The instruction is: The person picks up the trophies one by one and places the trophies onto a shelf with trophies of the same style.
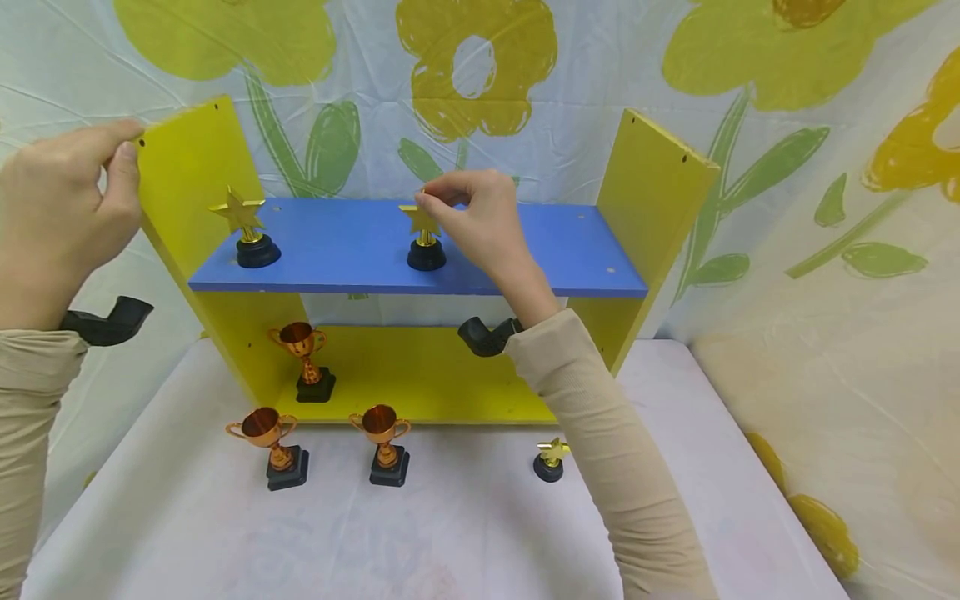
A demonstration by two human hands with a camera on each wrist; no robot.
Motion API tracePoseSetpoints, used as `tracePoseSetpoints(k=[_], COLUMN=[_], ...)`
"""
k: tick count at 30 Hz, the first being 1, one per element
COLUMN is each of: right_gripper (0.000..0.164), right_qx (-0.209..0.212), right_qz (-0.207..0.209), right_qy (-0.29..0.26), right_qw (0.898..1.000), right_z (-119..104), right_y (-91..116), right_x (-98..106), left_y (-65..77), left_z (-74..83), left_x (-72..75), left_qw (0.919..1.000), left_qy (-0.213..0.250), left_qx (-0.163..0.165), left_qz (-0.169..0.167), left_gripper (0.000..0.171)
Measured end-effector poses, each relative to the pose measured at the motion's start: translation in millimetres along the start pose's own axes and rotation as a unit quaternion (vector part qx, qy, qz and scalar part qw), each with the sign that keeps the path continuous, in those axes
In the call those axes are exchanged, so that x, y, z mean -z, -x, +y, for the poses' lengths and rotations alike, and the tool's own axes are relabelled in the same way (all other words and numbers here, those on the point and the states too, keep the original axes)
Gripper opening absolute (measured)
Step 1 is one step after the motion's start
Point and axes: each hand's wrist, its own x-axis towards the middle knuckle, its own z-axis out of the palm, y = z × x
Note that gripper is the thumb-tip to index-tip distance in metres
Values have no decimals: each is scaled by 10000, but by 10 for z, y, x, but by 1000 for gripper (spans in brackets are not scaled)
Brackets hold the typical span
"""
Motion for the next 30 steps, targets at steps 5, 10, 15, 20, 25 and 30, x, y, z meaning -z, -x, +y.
tracePoseSetpoints(k=[5, 10, 15, 20, 25, 30], right_gripper=[15, 16, 17, 20, 26, 28], right_qx=[10, 15, 27, -25, 20, 101], right_qz=[-16, -1, 45, 77, 67, 139], right_qy=[-7, 58, 27, 2, -32, -111], right_qw=[10000, 10000, 10000, 10000, 10000, 9998], right_z=[11, 11, 7, -14, -24, -44], right_y=[7, 14, 19, 50, 98, 183], right_x=[4, 5, 16, 50, 90, 158], left_y=[2, 4, 0, -1, -2, -6], left_z=[3, 8, 4, 4, 7, 9], left_x=[-2, -2, 4, 5, 3, 1], left_qw=[10000, 10000, 10000, 10000, 10000, 10000], left_qy=[39, 58, 45, 48, 55, 56], left_qx=[-9, 4, 55, 75, 61, 37], left_qz=[16, 17, -29, -36, -21, -19], left_gripper=[35, 35, 36, 36, 36, 36])
